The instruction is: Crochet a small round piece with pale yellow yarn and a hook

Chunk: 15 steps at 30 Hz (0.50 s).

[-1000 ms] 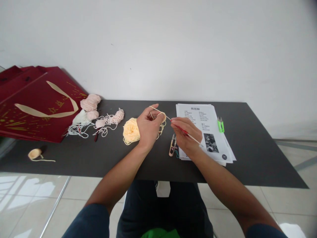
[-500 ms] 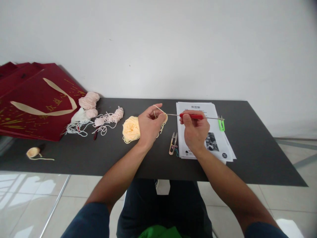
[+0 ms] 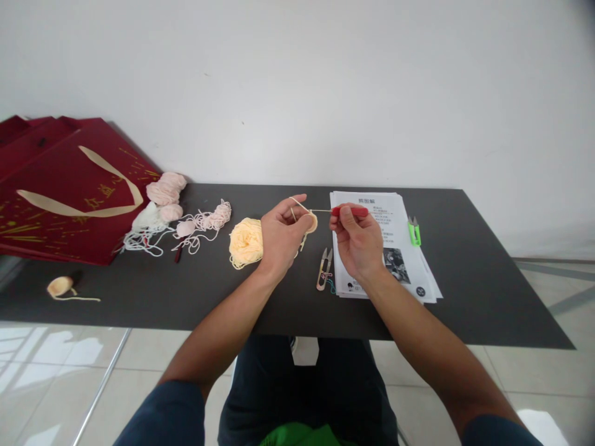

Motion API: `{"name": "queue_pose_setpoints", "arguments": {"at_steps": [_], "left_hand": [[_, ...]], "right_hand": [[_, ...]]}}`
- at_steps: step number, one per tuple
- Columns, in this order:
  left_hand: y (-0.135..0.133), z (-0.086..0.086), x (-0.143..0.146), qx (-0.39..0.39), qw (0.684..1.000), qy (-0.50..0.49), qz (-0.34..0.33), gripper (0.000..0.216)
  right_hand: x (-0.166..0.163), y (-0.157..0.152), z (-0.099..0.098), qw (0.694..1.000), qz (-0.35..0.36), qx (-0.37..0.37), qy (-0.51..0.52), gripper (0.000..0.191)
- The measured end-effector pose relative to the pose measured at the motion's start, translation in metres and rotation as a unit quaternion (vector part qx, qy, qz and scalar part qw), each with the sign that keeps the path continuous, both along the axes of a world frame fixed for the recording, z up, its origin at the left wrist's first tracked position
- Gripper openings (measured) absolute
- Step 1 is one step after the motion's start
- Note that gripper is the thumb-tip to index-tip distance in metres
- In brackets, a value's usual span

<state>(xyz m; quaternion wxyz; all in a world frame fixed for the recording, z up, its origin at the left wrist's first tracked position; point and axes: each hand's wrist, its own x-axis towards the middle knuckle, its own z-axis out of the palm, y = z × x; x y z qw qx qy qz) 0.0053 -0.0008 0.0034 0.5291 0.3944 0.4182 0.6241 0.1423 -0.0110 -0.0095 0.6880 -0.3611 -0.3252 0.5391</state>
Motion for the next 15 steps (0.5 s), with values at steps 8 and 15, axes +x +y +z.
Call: {"name": "queue_pose_setpoints", "arguments": {"at_steps": [8, 15], "left_hand": [[-0.0007, 0.0012, -0.0004, -0.004, 1.000, 0.013, 0.004, 0.047], [-0.0006, -0.0017, 0.0000, 0.011, 1.000, 0.027, 0.011, 0.046]], "right_hand": [[-0.0004, 0.0007, 0.0012, 0.999, 0.010, -0.023, 0.036, 0.027], [0.0031, 0.0024, -0.0013, 1.000, 0.007, 0.009, 0.016, 0.025]]}}
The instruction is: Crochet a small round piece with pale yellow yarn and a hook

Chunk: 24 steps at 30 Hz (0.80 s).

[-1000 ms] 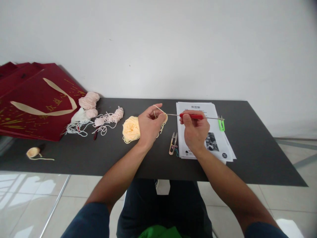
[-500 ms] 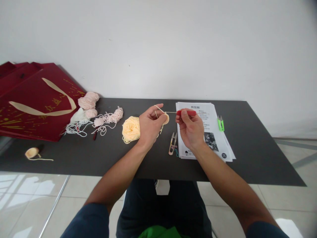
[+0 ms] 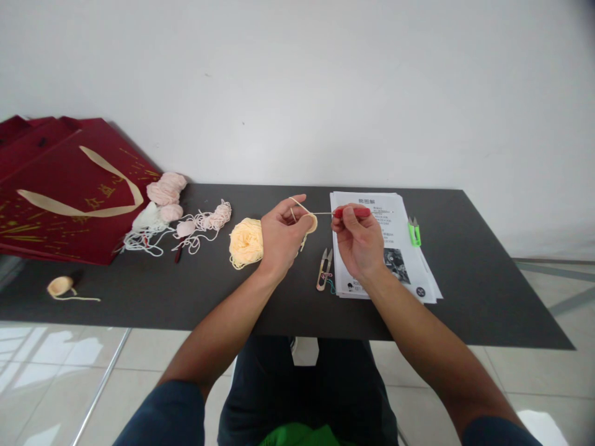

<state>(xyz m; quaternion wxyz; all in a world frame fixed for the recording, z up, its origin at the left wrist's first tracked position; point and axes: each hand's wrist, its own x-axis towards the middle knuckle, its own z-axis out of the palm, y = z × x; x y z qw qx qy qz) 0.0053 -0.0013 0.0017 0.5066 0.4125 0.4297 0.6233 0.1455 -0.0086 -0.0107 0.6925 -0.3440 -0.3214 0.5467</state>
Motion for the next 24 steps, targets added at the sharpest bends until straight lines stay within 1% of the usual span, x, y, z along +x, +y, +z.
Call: {"name": "queue_pose_setpoints", "arguments": {"at_steps": [4, 9, 13, 20, 22, 24], "left_hand": [[-0.002, -0.001, 0.000, 0.017, 0.999, 0.039, 0.019, 0.045], [-0.003, 0.001, 0.000, 0.033, 0.996, 0.072, 0.035, 0.042], [-0.004, 0.002, 0.000, 0.037, 0.995, 0.088, 0.041, 0.041], [-0.005, 0.001, -0.001, 0.040, 0.992, 0.113, 0.047, 0.041], [-0.005, 0.001, 0.000, 0.041, 0.991, 0.120, 0.051, 0.040], [-0.006, 0.001, 0.000, 0.047, 0.990, 0.122, 0.054, 0.039]], "right_hand": [[0.001, 0.000, -0.004, 0.996, -0.045, 0.049, -0.058, 0.027], [0.000, -0.003, -0.010, 0.980, -0.104, 0.115, -0.123, 0.016], [-0.001, -0.005, -0.012, 0.967, -0.136, 0.129, -0.171, 0.016], [-0.002, -0.011, -0.010, 0.944, -0.165, 0.171, -0.228, 0.010], [-0.002, -0.013, -0.008, 0.934, -0.176, 0.177, -0.257, 0.010], [-0.002, -0.015, -0.008, 0.916, -0.189, 0.200, -0.292, 0.007]]}}
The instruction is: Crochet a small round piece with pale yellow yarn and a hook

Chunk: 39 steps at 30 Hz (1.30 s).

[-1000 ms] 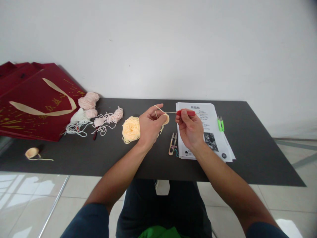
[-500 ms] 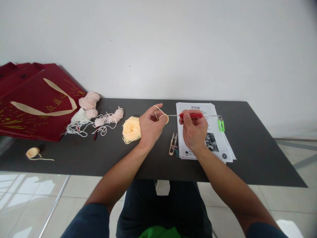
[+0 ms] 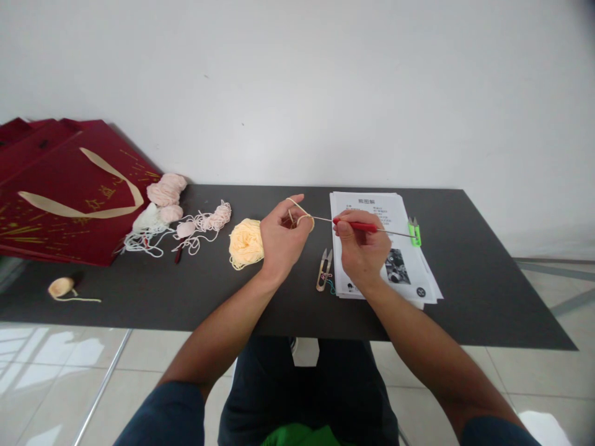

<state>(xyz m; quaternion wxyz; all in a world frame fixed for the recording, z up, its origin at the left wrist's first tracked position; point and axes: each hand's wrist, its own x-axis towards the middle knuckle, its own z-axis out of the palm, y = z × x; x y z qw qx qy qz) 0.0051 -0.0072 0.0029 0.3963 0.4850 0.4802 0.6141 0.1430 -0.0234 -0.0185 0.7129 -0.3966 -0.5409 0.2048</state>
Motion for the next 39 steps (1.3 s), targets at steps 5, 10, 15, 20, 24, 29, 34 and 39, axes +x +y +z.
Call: {"name": "queue_pose_setpoints", "arguments": {"at_steps": [5, 10, 15, 20, 24, 29, 34, 39], "left_hand": [[0.000, 0.000, 0.000, 0.006, 1.000, 0.016, 0.014, 0.037], [0.003, -0.002, 0.000, -0.006, 1.000, -0.011, 0.010, 0.038], [0.007, -0.005, 0.000, -0.020, 0.998, -0.066, -0.002, 0.039], [0.011, -0.005, -0.003, -0.063, 0.990, -0.126, -0.012, 0.044], [0.013, -0.003, -0.004, -0.093, 0.982, -0.164, -0.015, 0.048], [0.012, -0.003, -0.004, -0.093, 0.978, -0.184, -0.026, 0.051], [0.012, -0.005, -0.003, -0.074, 0.985, -0.154, -0.022, 0.050], [0.009, -0.002, -0.003, -0.028, 0.998, -0.047, 0.009, 0.044]], "right_hand": [[0.000, -0.001, -0.001, 0.995, -0.005, 0.066, -0.072, 0.006], [0.000, -0.001, -0.003, 0.994, 0.005, 0.072, -0.078, 0.012], [0.001, -0.002, -0.001, 0.991, 0.008, 0.081, -0.103, 0.017], [0.002, -0.003, -0.001, 0.981, 0.013, 0.112, -0.160, 0.022], [0.003, -0.001, -0.007, 0.973, 0.020, 0.121, -0.193, 0.030], [0.003, 0.001, -0.008, 0.975, 0.024, 0.122, -0.185, 0.034], [0.001, 0.000, -0.006, 0.981, 0.009, 0.091, -0.172, 0.025], [0.001, -0.002, -0.002, 0.983, -0.020, 0.089, -0.162, 0.025]]}}
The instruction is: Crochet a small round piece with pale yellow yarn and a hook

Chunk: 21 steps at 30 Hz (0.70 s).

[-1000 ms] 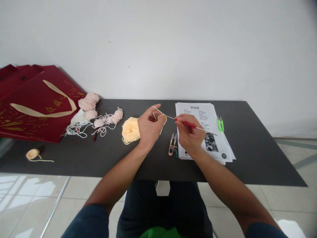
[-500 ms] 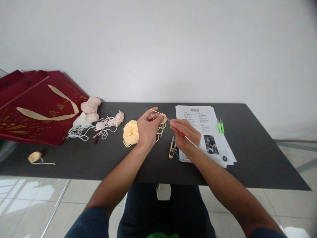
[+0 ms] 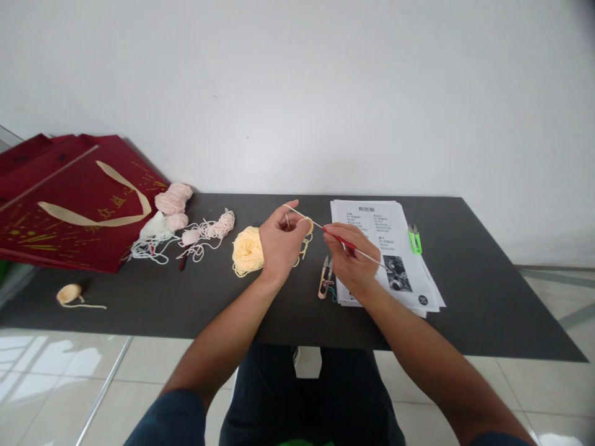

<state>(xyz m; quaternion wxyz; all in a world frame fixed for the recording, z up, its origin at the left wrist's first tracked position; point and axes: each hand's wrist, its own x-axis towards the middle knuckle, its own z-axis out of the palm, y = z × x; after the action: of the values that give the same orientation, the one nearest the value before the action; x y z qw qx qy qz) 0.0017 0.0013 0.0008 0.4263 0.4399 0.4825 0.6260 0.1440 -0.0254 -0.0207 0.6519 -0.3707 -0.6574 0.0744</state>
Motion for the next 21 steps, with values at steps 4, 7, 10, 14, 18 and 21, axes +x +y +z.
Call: {"name": "queue_pose_setpoints", "arguments": {"at_steps": [4, 7, 10, 14, 18, 21], "left_hand": [[-0.0024, 0.0018, 0.0000, 0.040, 0.994, 0.091, 0.032, 0.038], [-0.0026, 0.0006, -0.0003, 0.056, 0.990, 0.125, 0.035, 0.037], [-0.0028, -0.0006, -0.0006, 0.070, 0.986, 0.147, 0.028, 0.037], [-0.0033, 0.0006, -0.0011, 0.085, 0.981, 0.174, 0.021, 0.036], [-0.0033, 0.0020, -0.0020, 0.083, 0.979, 0.185, 0.021, 0.036], [-0.0032, 0.0011, -0.0025, 0.079, 0.979, 0.184, 0.021, 0.036]], "right_hand": [[-0.0018, -0.0030, 0.0009, 0.999, -0.017, -0.034, 0.031, 0.017], [-0.0028, -0.0044, -0.0005, 0.995, -0.006, -0.073, 0.069, 0.011], [-0.0017, -0.0044, -0.0025, 0.990, 0.006, -0.111, 0.087, 0.013], [0.0020, -0.0022, -0.0040, 0.988, -0.003, -0.128, 0.084, 0.015], [0.0035, 0.0005, -0.0042, 0.987, -0.001, -0.141, 0.077, 0.014], [0.0029, 0.0015, -0.0028, 0.982, 0.016, -0.159, 0.097, 0.019]]}}
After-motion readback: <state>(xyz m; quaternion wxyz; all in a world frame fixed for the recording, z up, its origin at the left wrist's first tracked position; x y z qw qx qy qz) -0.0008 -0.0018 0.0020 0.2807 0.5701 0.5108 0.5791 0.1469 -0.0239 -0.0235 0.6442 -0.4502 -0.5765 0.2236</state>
